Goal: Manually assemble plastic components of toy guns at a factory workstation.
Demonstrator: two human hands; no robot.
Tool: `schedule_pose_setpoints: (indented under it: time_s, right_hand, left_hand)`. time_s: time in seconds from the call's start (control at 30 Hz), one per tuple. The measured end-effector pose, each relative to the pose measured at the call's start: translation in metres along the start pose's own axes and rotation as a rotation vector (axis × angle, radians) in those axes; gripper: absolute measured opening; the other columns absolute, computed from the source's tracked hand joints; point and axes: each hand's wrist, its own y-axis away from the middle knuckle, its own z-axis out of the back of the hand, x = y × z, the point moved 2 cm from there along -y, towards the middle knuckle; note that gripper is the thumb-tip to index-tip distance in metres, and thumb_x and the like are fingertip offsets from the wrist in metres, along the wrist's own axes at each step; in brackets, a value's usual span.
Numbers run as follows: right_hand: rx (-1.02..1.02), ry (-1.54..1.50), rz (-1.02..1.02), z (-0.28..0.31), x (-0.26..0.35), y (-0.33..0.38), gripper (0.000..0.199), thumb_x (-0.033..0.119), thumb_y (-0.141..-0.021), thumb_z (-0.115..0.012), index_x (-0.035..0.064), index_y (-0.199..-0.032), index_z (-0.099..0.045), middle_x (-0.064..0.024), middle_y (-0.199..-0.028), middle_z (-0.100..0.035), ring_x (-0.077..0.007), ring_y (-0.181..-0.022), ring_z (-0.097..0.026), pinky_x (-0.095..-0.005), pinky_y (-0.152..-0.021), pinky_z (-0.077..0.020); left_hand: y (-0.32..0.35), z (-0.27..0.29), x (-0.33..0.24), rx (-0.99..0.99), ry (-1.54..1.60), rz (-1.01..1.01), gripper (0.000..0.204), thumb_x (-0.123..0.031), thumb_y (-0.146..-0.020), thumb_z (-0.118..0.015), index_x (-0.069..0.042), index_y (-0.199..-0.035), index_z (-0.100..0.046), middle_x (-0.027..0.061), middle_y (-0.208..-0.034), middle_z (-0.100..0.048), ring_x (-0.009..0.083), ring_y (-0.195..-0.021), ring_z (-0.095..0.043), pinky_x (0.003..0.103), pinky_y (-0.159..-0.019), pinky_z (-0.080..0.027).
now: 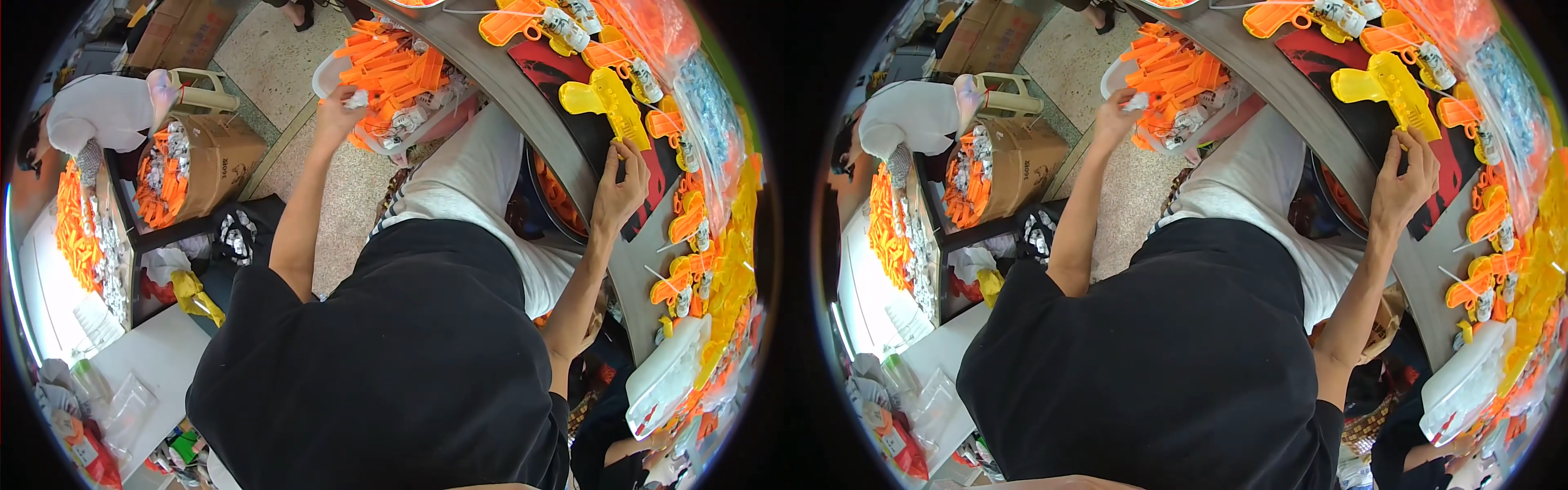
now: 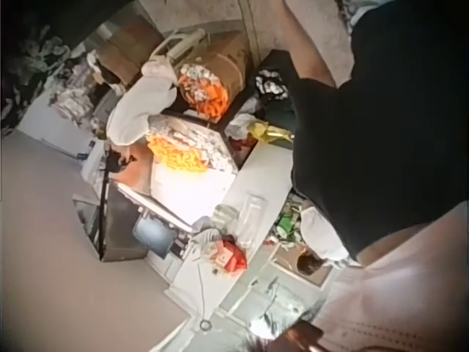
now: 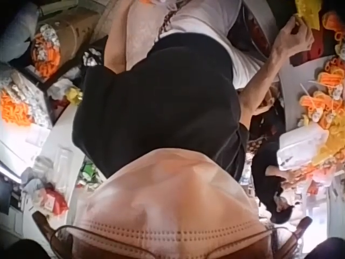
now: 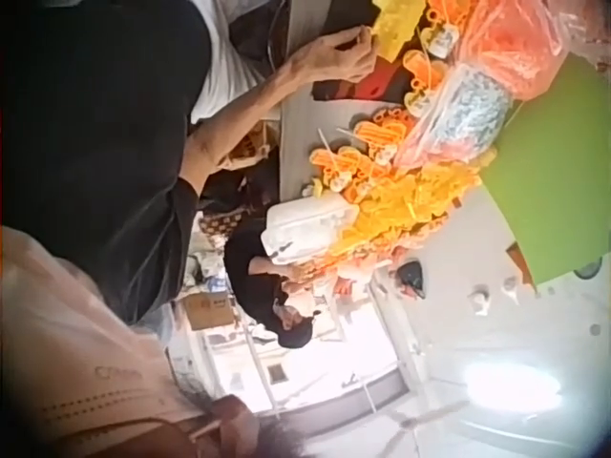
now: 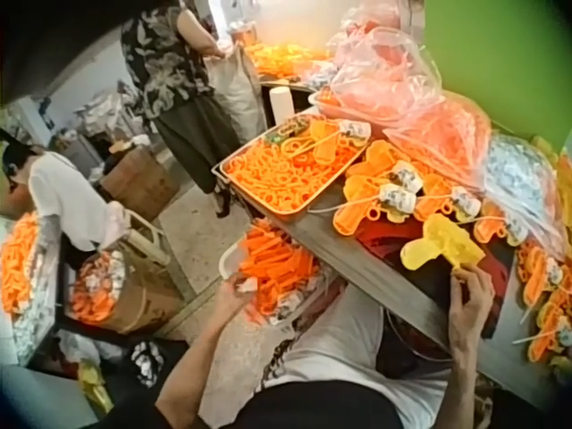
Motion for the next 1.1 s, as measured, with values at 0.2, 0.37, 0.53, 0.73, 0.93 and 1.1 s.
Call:
schedule_pose_setpoints:
  time_s: [0.2, 0.37, 0.53, 0.73, 0.93, 1.1]
  right_hand:
    - [-0.081, 0.020, -0.005, 0.008, 0.003, 0.000, 0.016, 0.011, -0.092, -0.071, 0.0043, -0.107, -0.074, -0.0098, -0.116, -0.072, -0.0264, -0.113, -0.063, -0.0379, -0.100, -0.0471]
    - [-0.036, -0.254, 0.233, 0.012, 0.078, 0.008, 0.024, 0.000, -0.086, -0.072, 0.0065, -0.109, -0.073, -0.0092, -0.113, -0.072, -0.0249, -0.110, -0.065, -0.0371, -0.097, -0.0461]
    - [0.450, -1.008, -0.190, -0.025, 0.138, 0.027, 0.026, 0.019, -0.099, -0.064, 0.0021, -0.118, -0.070, -0.0065, -0.113, -0.071, -0.0159, -0.107, -0.062, -0.0306, -0.092, -0.0478]
    - [0.225, -1.354, -0.409, 0.010, 0.118, 0.008, 0.028, 0.022, -0.104, -0.058, -0.0016, -0.106, -0.072, -0.0031, -0.110, -0.068, -0.0060, -0.097, -0.056, -0.0238, -0.085, -0.0442]
    - [0.439, -1.209, -0.018, 0.069, 0.098, -0.018, 0.025, 0.018, -0.101, -0.058, -0.0026, -0.094, -0.070, -0.0108, -0.116, -0.068, -0.0106, -0.099, -0.060, -0.0271, -0.083, -0.0470]
    - [0.597, -1.470, -0.164, 0.093, 0.088, -0.037, 0.023, 0.022, -0.098, -0.064, 0.0006, -0.095, -0.072, -0.0098, -0.090, -0.073, -0.0164, -0.085, -0.066, -0.0298, -0.080, -0.0516]
  left_hand:
    - [0.047, 0.046, -0.032, 0.138, 0.957, 0.267, 0.052, -0.005, -0.088, -0.061, 0.006, -0.138, -0.051, 0.0175, -0.131, -0.061, 0.0261, -0.116, -0.065, 0.043, -0.100, -0.056]
    - [0.077, 0.050, -0.096, 0.264, 1.202, 0.104, 0.053, -0.001, -0.088, -0.059, 0.008, -0.139, -0.048, 0.0180, -0.132, -0.059, 0.0265, -0.119, -0.063, 0.043, -0.102, -0.055]
    - [0.083, 0.030, -0.182, 0.425, 1.031, -0.174, 0.056, -0.002, -0.084, -0.064, 0.006, -0.138, -0.050, 0.0170, -0.136, -0.057, 0.0239, -0.121, -0.060, 0.041, -0.104, -0.051]
    - [0.110, 0.001, -0.270, 0.367, 0.733, -0.614, 0.046, -0.004, -0.086, -0.068, 0.000, -0.131, -0.059, 0.0145, -0.129, -0.062, 0.0227, -0.121, -0.059, 0.034, -0.100, -0.049]
    - [0.077, 0.007, -0.346, 0.232, 0.352, -1.039, 0.031, -0.004, -0.084, -0.071, -0.006, -0.115, -0.073, 0.0137, -0.126, -0.064, 0.0256, -0.114, -0.061, 0.034, -0.092, -0.051]
    - [0.046, -0.011, -0.405, 0.672, 0.318, -1.383, 0.020, -0.006, -0.087, -0.070, -0.004, -0.105, -0.076, 0.0225, -0.131, -0.057, 0.0303, -0.125, -0.056, 0.041, -0.101, -0.046]
